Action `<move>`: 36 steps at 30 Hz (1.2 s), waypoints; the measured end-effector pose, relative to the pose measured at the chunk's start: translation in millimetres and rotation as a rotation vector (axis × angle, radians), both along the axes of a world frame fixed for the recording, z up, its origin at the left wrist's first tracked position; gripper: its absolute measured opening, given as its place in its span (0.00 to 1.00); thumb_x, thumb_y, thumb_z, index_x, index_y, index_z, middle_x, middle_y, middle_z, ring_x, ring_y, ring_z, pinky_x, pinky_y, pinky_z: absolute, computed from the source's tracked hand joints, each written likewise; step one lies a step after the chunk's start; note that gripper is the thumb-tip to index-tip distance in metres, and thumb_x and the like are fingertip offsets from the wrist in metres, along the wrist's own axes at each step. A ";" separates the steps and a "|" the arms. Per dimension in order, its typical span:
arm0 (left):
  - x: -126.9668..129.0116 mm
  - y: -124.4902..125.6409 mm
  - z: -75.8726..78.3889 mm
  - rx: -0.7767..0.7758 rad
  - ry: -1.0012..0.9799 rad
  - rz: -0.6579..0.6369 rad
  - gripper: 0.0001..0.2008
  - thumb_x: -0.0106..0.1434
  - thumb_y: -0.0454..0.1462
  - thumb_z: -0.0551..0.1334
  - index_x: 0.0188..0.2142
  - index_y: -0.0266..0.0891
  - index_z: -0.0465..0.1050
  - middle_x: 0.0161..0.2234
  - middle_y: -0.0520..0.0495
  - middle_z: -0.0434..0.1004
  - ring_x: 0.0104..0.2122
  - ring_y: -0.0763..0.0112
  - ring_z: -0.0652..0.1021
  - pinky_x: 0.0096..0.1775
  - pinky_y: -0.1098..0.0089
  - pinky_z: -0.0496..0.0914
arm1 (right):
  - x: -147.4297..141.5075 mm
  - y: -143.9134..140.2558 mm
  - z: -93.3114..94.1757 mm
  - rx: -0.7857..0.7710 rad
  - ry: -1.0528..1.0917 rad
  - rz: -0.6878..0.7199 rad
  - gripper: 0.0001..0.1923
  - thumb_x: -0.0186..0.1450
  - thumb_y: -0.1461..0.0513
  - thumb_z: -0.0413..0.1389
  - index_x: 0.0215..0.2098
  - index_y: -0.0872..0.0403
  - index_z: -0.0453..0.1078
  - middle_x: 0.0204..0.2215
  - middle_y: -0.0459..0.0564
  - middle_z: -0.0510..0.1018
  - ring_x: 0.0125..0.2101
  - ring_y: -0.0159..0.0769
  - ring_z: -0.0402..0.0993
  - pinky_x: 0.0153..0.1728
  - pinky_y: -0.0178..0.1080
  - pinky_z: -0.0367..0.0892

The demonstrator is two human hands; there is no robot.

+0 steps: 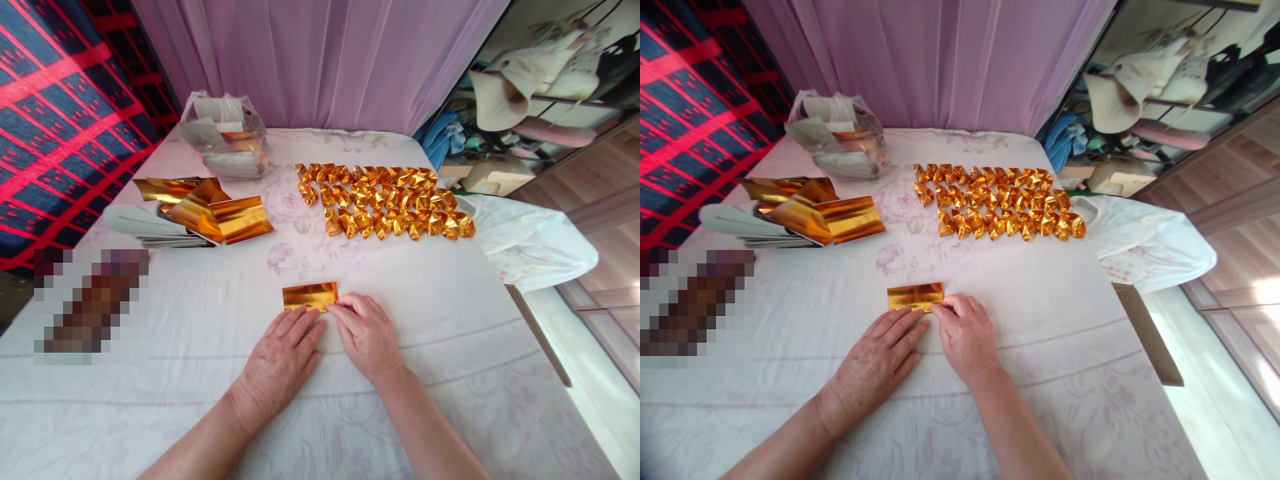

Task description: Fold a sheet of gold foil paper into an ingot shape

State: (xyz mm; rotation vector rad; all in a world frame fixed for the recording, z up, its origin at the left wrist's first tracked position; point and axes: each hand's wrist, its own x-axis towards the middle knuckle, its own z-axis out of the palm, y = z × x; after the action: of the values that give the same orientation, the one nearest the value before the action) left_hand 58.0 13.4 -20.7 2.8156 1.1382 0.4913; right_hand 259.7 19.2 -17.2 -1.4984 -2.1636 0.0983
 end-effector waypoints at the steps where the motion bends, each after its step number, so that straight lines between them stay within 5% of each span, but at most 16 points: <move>1: 0.1 0.1 0.5 -0.006 0.002 0.000 0.18 0.70 0.39 0.54 0.56 0.37 0.69 0.57 0.40 0.73 0.57 0.55 0.72 0.57 0.53 0.67 | 0.2 -0.2 0.5 -0.006 -0.006 0.001 0.17 0.64 0.70 0.53 0.46 0.50 0.76 0.38 0.51 0.77 0.38 0.38 0.71 0.40 0.40 0.67; 36: 0.6 -1.8 -1.7 -0.018 0.004 0.015 0.19 0.71 0.39 0.53 0.58 0.39 0.68 0.59 0.42 0.71 0.59 0.56 0.70 0.58 0.54 0.65 | 5.9 -5.8 0.3 -0.040 -0.020 0.015 0.18 0.66 0.67 0.53 0.50 0.47 0.76 0.37 0.51 0.74 0.38 0.39 0.69 0.41 0.42 0.66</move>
State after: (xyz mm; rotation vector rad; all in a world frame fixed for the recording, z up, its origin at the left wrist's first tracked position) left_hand 58.6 11.6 -22.4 2.7962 1.1593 0.4753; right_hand 265.6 13.4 -16.8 -1.5123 -2.2011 0.1331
